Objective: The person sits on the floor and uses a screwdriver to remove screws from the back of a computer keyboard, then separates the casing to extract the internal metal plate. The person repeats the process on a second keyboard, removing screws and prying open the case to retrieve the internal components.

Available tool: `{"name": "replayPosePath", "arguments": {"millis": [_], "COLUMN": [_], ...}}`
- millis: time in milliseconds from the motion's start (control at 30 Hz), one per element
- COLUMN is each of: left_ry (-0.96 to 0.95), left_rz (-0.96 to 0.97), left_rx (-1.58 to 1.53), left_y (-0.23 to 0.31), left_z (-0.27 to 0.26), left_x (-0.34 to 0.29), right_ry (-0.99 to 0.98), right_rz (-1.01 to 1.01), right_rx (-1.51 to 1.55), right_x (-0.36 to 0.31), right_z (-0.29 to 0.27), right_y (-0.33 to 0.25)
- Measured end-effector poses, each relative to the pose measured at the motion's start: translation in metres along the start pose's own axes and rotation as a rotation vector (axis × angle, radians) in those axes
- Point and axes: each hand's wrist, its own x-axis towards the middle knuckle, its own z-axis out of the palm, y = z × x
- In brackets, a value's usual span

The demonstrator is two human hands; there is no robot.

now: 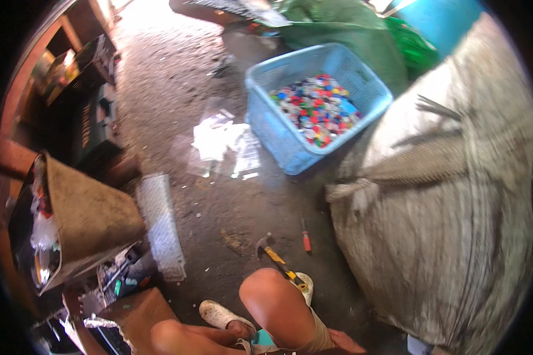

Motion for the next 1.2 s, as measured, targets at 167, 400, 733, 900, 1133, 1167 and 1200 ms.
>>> {"name": "replayPosePath", "arguments": {"millis": [167, 400, 733, 900, 1133, 1167, 1200], "left_ry": [0.039, 0.137, 0.097, 0.113, 0.023, 0.035, 0.022], "left_rz": [0.168, 0.577, 1.154, 1.321, 1.406, 1.426, 1.421], "left_rx": [-0.028, -0.327, -0.644, -0.683, -0.638, -0.596, -0.510], "left_y": [0.040, 0.114, 0.238, 0.293, 0.342, 0.343, 0.343], "left_z": [0.009, -0.030, -0.138, -0.164, -0.107, -0.098, -0.091], "left_x": [-0.016, -0.134, -0.343, -0.385, -0.398, -0.396, -0.393], "right_ry": [-0.120, 0.013, -0.252, -0.081, 0.004, 0.007, 0.010], "right_rz": [0.282, -0.311, -1.104, -0.898, -0.827, -0.808, -0.788], "right_rx": [0.032, 0.051, -0.149, -0.547, -0.735, -0.725, -0.717], "right_x": [0.000, 0.007, 0.091, 0.072, 0.043, 0.048, 0.055], "right_z": [-0.013, -0.042, -0.043, -0.034, -0.013, -0.008, -0.004], "right_y": [0.001, 0.046, 0.109, 0.079, 0.028, 0.026, 0.025]}}
